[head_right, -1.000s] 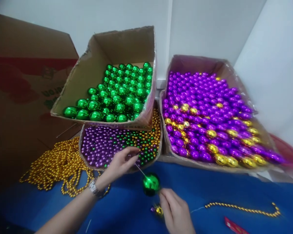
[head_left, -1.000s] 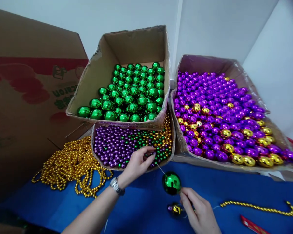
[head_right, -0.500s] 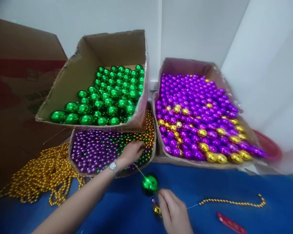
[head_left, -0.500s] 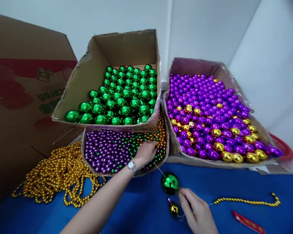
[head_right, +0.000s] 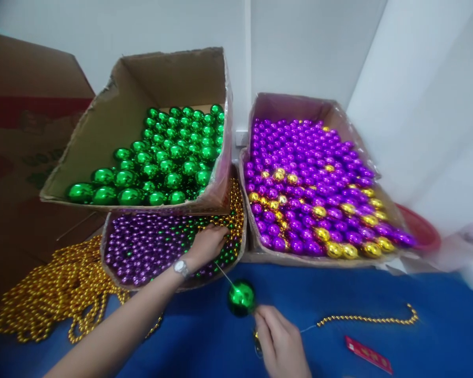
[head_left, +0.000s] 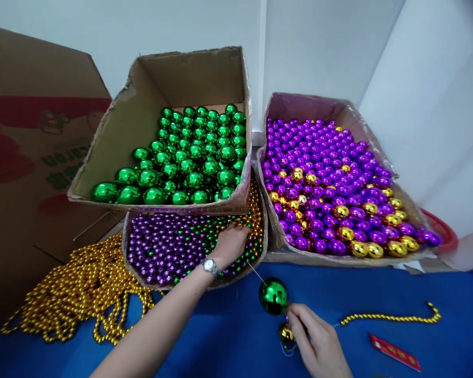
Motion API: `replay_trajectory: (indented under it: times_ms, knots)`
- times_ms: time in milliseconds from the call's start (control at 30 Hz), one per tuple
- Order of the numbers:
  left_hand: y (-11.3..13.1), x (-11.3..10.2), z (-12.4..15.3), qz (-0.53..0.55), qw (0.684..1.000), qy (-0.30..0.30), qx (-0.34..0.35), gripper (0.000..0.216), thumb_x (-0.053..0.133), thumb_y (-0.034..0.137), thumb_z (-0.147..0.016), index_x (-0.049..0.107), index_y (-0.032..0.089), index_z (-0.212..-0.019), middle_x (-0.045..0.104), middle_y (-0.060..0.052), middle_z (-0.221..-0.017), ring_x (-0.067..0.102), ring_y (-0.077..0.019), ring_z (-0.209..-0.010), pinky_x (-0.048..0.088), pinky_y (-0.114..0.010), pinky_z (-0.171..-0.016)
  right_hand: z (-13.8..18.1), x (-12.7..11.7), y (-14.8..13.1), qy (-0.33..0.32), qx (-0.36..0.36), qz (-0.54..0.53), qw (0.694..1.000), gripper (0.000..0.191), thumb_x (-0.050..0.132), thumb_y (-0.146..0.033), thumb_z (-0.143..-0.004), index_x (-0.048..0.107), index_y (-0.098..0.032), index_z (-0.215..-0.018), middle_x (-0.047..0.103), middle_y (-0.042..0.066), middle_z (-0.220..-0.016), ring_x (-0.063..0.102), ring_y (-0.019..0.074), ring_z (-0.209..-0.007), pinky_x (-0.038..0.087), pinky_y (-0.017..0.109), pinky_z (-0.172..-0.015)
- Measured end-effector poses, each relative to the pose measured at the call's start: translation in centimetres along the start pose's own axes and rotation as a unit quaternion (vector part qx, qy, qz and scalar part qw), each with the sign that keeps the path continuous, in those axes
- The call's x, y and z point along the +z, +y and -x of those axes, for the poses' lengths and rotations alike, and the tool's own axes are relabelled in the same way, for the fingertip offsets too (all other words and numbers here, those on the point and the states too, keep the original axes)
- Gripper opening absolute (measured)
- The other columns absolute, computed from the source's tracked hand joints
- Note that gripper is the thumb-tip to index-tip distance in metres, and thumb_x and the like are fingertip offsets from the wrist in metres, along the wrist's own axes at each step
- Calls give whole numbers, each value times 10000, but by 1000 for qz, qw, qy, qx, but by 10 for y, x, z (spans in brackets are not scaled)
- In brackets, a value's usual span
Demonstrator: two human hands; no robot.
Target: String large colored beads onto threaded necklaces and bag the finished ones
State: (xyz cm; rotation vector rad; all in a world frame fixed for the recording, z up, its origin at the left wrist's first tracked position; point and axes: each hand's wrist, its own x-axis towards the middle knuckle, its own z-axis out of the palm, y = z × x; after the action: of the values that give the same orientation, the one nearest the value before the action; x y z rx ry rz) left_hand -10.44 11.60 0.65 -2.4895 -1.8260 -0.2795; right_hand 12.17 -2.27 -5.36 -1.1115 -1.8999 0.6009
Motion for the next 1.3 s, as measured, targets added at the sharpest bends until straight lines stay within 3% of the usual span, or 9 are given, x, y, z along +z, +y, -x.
replay_trajectory:
  times_ms: [233, 400, 500, 633, 733, 867, 933, 1100, 1300]
  knots:
    - [-2, 8, -5, 28, 999, -25, -6, 264, 427, 24, -814, 611, 169, -934, 643, -156, -925, 492, -312, -1031, 433, -395, -769, 1, 0, 2, 4, -7, 6, 1000, 271, 326, -305, -980, 566, -216, -892, 630, 24, -739, 610, 136, -626, 453, 200, -569]
    - [-3, 11, -14, 133, 991, -8, -19, 239, 455, 10, -788, 620, 151, -889, 634, -169, -953, 456, -323, -1108, 384, -487, -894, 1, -3, 2, -10, -9, 13, 1000, 222, 349, -270, -973, 560, -216, -927, 634, 26, -781, 624, 138, -674, 469, 201, -606]
    - [-2, 5, -11, 233, 972, 19, -29, 203, 501, 51, -789, 623, 153, -915, 622, -152, -1015, 474, -304, -1121, 373, -487, -947, 2, -5, 2, 0, -7, 20, 1000, 220, 355, -271, -970, 564, -214, -931, 640, 27, -787, 631, 139, -678, 476, 198, -608]
    - [2, -5, 12, 387, 921, 32, -41, 236, 468, 231, -885, 570, 152, -1083, 640, -110, -1032, 620, -208, -928, 498, -382, -842, 0, -7, 1, 12, 2, 30, 999, 206, 380, -278, -962, 576, -222, -930, 647, 21, -792, 638, 141, -686, 479, 198, -611]
    - [8, -11, 37, 550, 832, 14, -64, 294, 468, 297, -906, 552, 128, -1131, 662, -114, -1016, 654, -178, -887, 533, -314, -791, -2, -7, 1, 14, 9, 33, 999, 198, 388, -275, -959, 576, -221, -931, 651, 26, -799, 637, 146, -697, 480, 207, -623]
    - [17, -18, 59, 797, 583, -21, -155, 238, 651, 216, -800, 643, 115, -1016, 667, -101, -1007, 656, -142, -832, 527, -250, -796, -2, -5, 0, 7, -4, 34, 999, 193, 381, -259, -960, 569, -217, -936, 646, 32, -809, 632, 146, -701, 476, 212, -633]
    - [21, -21, 63, 824, 535, -18, -184, 223, 679, 177, -773, 660, 114, -986, 673, -86, -967, 656, -132, -802, 530, -237, -781, -2, -4, -1, 3, -12, 33, 999, 192, 375, -248, -961, 562, -216, -929, 640, 30, -803, 627, 142, -693, 473, 214, -637]
    - [25, -25, 66, 828, 524, -10, -199, 206, 687, 163, -767, 656, 111, -964, 674, -67, -889, 654, -130, -785, 528, -231, -759, -3, -4, -2, -7, -14, 36, 999, 192, 369, -245, -963, 552, -215, -911, 629, 22, -768, 618, 143, -676, 464, 219, -621]
    - [27, -26, 72, 799, 578, -2, -170, 214, 695, 194, -765, 635, 124, -957, 660, -52, -876, 636, -115, -759, 511, -219, -730, 0, 2, 1, -11, -19, 53, 998, 213, 356, -245, -967, 561, -210, -919, 622, 25, -763, 614, 146, -668, 459, 228, -620]
